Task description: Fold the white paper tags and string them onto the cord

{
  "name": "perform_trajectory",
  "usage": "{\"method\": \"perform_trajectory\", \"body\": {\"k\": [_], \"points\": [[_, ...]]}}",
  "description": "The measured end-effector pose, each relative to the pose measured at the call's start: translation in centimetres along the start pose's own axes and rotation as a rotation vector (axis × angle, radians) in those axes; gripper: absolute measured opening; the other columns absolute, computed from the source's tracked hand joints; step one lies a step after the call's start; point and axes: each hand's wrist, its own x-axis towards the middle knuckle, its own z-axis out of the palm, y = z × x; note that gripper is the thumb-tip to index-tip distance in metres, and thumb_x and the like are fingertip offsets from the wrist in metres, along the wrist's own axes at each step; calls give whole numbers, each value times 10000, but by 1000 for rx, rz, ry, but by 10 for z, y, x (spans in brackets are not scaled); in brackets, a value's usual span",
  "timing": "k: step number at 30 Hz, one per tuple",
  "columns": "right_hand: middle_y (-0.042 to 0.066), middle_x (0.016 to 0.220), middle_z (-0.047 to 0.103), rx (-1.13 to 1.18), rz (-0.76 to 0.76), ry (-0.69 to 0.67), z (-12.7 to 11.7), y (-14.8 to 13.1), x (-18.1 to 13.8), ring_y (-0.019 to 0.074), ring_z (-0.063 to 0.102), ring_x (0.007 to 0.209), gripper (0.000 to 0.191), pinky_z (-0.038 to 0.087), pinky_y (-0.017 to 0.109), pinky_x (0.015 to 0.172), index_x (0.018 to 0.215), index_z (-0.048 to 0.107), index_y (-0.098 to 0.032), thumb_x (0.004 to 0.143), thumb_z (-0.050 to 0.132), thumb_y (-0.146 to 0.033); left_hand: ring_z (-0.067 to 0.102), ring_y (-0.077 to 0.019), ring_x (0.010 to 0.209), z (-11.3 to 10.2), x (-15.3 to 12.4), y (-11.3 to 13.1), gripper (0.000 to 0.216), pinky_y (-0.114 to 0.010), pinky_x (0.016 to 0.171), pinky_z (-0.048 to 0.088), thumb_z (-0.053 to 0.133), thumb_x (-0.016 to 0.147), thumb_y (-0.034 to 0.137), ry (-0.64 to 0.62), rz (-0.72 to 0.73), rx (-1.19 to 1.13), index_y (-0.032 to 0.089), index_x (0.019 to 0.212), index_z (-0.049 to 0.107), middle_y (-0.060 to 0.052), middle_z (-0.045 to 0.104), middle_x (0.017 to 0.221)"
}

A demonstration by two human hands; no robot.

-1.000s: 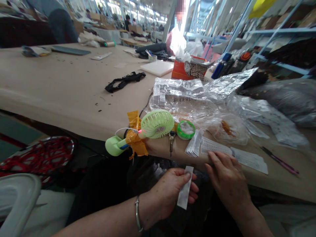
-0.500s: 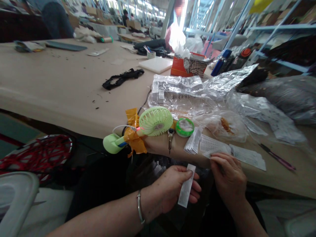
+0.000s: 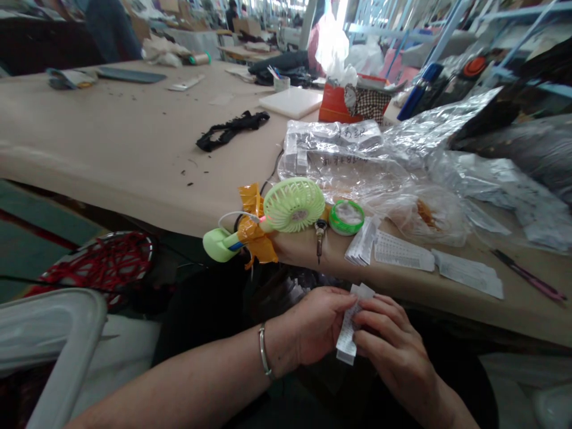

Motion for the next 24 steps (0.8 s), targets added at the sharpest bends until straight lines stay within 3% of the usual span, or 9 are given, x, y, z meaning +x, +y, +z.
{"method": "perform_trajectory", "body": {"k": [6,10,12,15,18,21,24], "points": [[43,928,694,52,4,-30,-2,-5,-2,196,587,1086,142,474,381,985,866,660,-195,852,578,-81,526,-79,526,-2,-2,-5,242,-202,511,370,789,619,230,14,-13,39,82,740,641,-9,577,636],[63,999,679,68,51,-14,-12,-4,-6,213,549,1136,216,516,356,931,1011,641,-185,850,567,-62,554,-96,534,-3,-3,-7,284,-236,563,434,791,654,285,49,-12,74,102,795,627,-7,595,647],[81,1063,660,-69,128,50,-22,6,-12,230,526,1165,295,504,383,946,1141,597,-182,869,545,-80,607,-146,578,-3,-4,-7,309,-302,617,488,719,744,370,32,-48,156,97,855,628,-56,641,674],[141,1138,614,-461,368,163,-42,32,-22,284,518,1156,378,472,468,960,1284,507,-149,916,522,-229,637,-166,613,-6,-5,-7,298,-321,653,505,677,784,381,96,-49,209,103,867,612,-72,663,676],[207,1207,577,-805,552,105,-53,54,-33,353,508,1145,543,446,540,942,1345,456,-94,915,499,-422,642,-171,612,-10,-5,-11,322,-310,637,500,687,770,398,122,-49,229,104,866,598,-74,670,669],[188,1229,598,-906,552,17,-54,64,-43,347,529,1131,463,444,526,920,1312,508,-118,919,497,-361,641,-169,603,-14,-4,-16,361,-294,613,490,695,756,427,135,-64,234,101,871,592,-74,669,661],[135,1178,648,-866,474,51,-54,66,-50,294,566,1093,353,445,472,926,1246,573,-152,913,513,-255,639,-167,596,-15,-3,-18,367,-290,604,490,696,753,425,145,-73,241,96,876,592,-71,665,651]]}}
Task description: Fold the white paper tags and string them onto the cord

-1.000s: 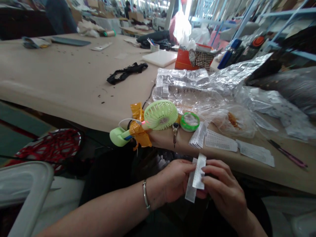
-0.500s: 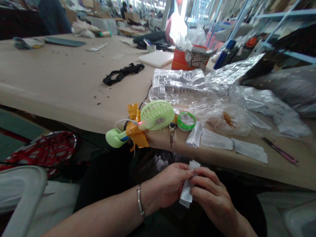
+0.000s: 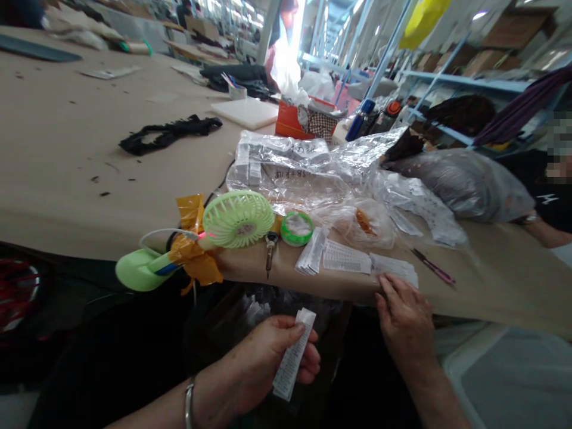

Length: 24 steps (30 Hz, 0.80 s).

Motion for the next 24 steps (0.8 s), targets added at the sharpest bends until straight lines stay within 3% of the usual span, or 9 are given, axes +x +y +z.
{"method": "perform_trajectory", "body": {"k": [7,13,16,19,21,24], "points": [[67,1008,715,174,-38,174,2,13,-2,208,648,959,211,483,394,902,1070,668,-202,887,568,-167,635,-162,588,0,-3,3,301,-282,590,495,654,801,374,26,2,12,90,879,587,-70,661,649],[54,944,708,324,108,262,-7,12,1,204,666,880,124,527,388,843,964,688,-198,860,621,-193,635,-150,568,1,-7,6,211,-283,597,503,560,869,308,45,-30,10,98,875,588,-63,660,651],[36,955,689,503,86,324,-24,-17,6,231,654,944,202,519,444,883,971,692,-245,805,666,-131,618,-148,529,2,-10,9,222,-284,571,490,542,870,302,-21,-43,2,89,858,602,-74,653,644],[31,953,676,743,-165,128,-37,-64,9,237,626,1013,279,541,409,831,992,689,-282,802,647,-83,613,-156,536,3,-11,11,234,-303,579,488,614,815,316,-101,-25,-67,86,856,625,-66,638,647],[25,903,687,833,-331,67,-39,-93,9,217,620,997,257,541,394,837,977,695,-270,818,631,-78,575,-118,512,2,-11,12,188,-256,550,449,700,727,247,-77,23,-146,92,807,628,-26,612,641],[24,914,711,870,-438,15,-31,-118,4,204,624,1003,248,514,411,902,1012,694,-248,843,616,-85,531,-76,507,-2,-12,13,138,-206,522,377,725,664,159,-29,87,-240,96,718,616,3,576,616]]}}
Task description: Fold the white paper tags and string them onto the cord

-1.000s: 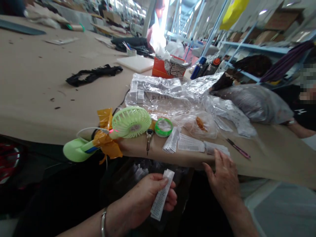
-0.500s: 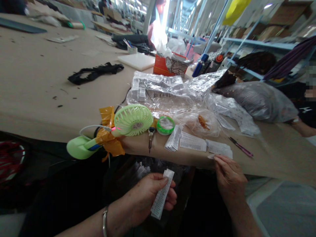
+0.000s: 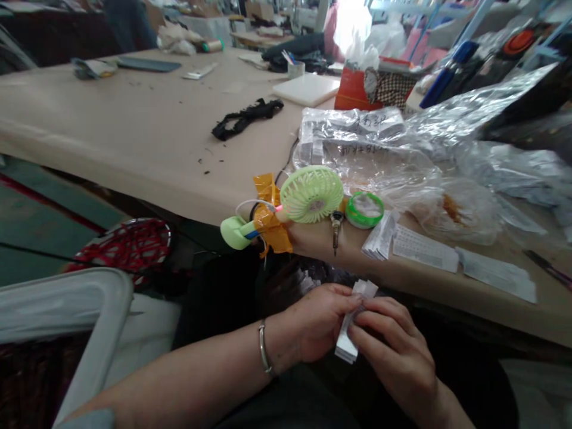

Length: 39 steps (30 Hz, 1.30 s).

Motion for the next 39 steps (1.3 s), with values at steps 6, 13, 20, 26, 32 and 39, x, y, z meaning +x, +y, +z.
{"method": "perform_trajectory", "body": {"k": [6,13,20,26,32,39], "points": [[19,942,731,20,-15,-69,8,6,-4,196,637,1026,258,492,400,949,1038,696,-252,854,601,-97,523,-81,512,-10,0,-1,131,-216,531,363,717,705,176,33,3,-49,111,725,605,8,562,615],[36,927,733,37,-7,-55,10,-1,3,190,639,1009,214,488,392,951,981,692,-196,850,582,-68,496,-53,495,-10,-1,-5,230,-176,493,336,739,717,274,-35,8,-57,95,751,599,10,551,626],[78,1043,683,189,213,93,5,2,-9,243,620,1072,318,535,408,900,1107,635,-199,802,641,-106,574,-110,514,-15,-3,-4,233,-240,537,472,677,777,339,-49,-15,45,126,826,596,-1,586,606],[77,1099,664,189,554,42,5,10,0,198,662,982,338,557,313,835,1237,564,-216,904,522,-258,613,-135,522,-16,-7,-4,241,-268,536,513,610,829,373,-160,-46,127,133,848,596,-4,579,611],[84,1083,660,157,466,-28,10,5,11,181,652,980,302,542,271,819,1198,603,-200,928,491,-275,583,-110,492,-12,-8,-6,248,-228,506,476,678,755,366,-122,-38,202,134,774,592,7,558,594],[80,1056,663,149,469,-48,13,6,5,181,649,964,276,536,284,823,1161,623,-197,918,511,-268,573,-98,494,-13,-9,-5,282,-219,511,456,670,740,405,-121,-26,231,141,792,583,18,544,593]]}}
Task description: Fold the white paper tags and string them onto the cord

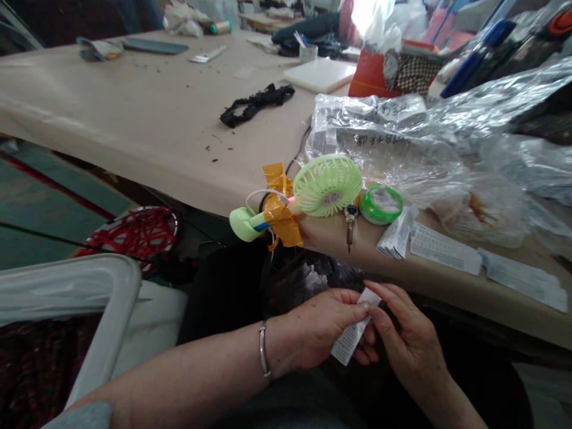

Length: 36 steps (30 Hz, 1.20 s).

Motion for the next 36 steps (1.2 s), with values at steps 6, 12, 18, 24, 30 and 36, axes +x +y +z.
{"method": "perform_trajectory", "body": {"k": [6,12,18,24,30,36], "points": [[59,1142,672,188,228,-12,2,4,-6,191,644,1027,336,519,288,874,1211,605,-245,884,564,-312,567,-91,489,-3,0,-2,343,-205,491,438,674,731,465,3,-7,8,147,793,560,30,533,592],[-5,775,677,803,703,-42,7,-1,0,125,633,669,190,515,215,626,888,660,-228,790,685,-389,549,-82,486,-5,-4,-2,394,-192,480,427,652,739,518,3,52,48,152,859,566,36,539,604],[-6,667,624,1005,836,22,16,-8,9,102,563,551,234,473,214,537,720,649,-179,676,777,-370,518,-80,485,-2,-7,-4,343,-196,488,408,594,772,494,79,133,116,158,805,535,36,523,593],[-24,596,569,1045,752,-6,26,-8,21,96,507,502,234,443,214,484,686,628,-182,703,758,-376,518,-103,589,-11,-7,2,289,-241,600,427,504,833,420,161,248,292,143,777,559,2,552,646],[-23,611,596,969,694,44,38,-8,42,99,522,569,226,417,201,537,719,632,-184,709,761,-370,447,-90,636,-23,-11,21,168,-213,597,349,515,834,240,369,511,669,153,708,585,33,511,654],[-46,579,562,890,627,99,49,-9,53,75,490,550,207,388,187,549,748,644,-185,757,724,-375,547,-95,646,-29,-10,38,232,-204,625,394,479,894,250,499,666,918,169,763,653,17,627,687]]}}
